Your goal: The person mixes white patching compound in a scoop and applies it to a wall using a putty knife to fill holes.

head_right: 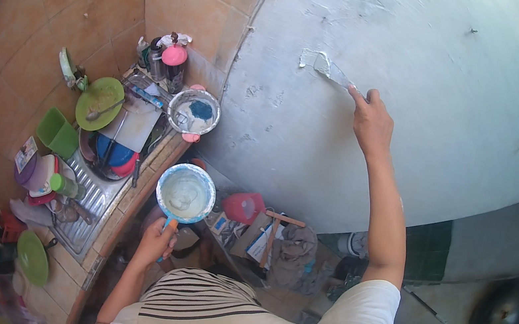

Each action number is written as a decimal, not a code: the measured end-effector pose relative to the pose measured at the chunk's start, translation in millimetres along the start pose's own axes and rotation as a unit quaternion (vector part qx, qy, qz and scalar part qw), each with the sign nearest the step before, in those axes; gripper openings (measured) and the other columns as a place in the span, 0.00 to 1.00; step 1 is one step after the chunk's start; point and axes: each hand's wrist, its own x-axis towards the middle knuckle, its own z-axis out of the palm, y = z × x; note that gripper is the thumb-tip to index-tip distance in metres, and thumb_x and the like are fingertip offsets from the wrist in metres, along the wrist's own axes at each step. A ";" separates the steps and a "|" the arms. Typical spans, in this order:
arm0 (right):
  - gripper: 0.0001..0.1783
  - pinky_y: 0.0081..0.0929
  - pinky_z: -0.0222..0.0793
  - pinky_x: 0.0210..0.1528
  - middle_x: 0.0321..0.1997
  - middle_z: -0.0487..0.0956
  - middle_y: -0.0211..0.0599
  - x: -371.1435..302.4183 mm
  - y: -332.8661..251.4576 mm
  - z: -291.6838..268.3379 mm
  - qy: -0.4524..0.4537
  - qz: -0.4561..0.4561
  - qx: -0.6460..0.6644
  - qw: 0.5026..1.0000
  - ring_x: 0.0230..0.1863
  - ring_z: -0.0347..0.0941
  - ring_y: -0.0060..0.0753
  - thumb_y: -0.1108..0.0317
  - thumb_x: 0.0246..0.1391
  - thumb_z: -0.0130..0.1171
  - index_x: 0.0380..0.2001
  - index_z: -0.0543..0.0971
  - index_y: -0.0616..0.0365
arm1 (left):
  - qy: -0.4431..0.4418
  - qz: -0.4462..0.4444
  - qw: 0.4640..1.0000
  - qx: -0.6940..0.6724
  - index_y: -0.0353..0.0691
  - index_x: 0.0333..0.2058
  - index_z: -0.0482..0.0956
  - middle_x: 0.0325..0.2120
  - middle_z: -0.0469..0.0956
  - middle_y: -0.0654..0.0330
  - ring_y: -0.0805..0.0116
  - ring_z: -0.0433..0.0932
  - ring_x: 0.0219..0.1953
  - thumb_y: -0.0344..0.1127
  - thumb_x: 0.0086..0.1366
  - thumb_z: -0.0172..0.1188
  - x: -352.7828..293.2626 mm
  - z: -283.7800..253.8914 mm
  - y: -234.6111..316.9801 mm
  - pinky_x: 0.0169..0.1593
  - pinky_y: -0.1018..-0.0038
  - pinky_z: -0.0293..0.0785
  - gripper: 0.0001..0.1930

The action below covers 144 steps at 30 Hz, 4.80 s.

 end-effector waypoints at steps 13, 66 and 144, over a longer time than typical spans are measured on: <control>0.24 0.41 0.78 0.32 0.42 0.71 0.41 0.1 -71.1 13.6 -0.060 -0.029 0.081 0.995 0.35 0.79 0.44 0.73 0.59 0.58 0.60 0.75 0.57 | -0.010 0.004 1.000 0.014 0.39 0.35 0.70 0.17 0.70 0.65 0.79 0.63 0.10 0.39 0.76 0.54 -1.0 0.1 8.6 0.14 0.78 0.56 0.11; 0.21 0.43 0.75 0.30 0.37 0.76 0.38 -14.6 -60.8 -15.6 -0.066 0.021 0.095 0.993 0.27 0.78 0.48 0.69 0.62 0.59 0.59 0.79 0.48 | -0.033 0.004 0.999 0.030 0.40 0.35 0.70 0.16 0.70 0.66 0.79 0.62 0.10 0.42 0.76 0.54 10.5 -2.6 10.1 0.14 0.77 0.56 0.13; 0.21 0.41 0.79 0.47 0.54 0.82 0.47 67.7 -128.5 78.1 0.234 0.174 0.358 0.887 0.50 0.82 0.50 0.67 0.67 0.56 0.61 0.75 0.55 | 0.030 0.033 0.999 0.001 0.38 0.37 0.70 0.16 0.70 0.65 0.78 0.63 0.11 0.43 0.77 0.53 -14.9 -12.2 11.6 0.14 0.77 0.56 0.14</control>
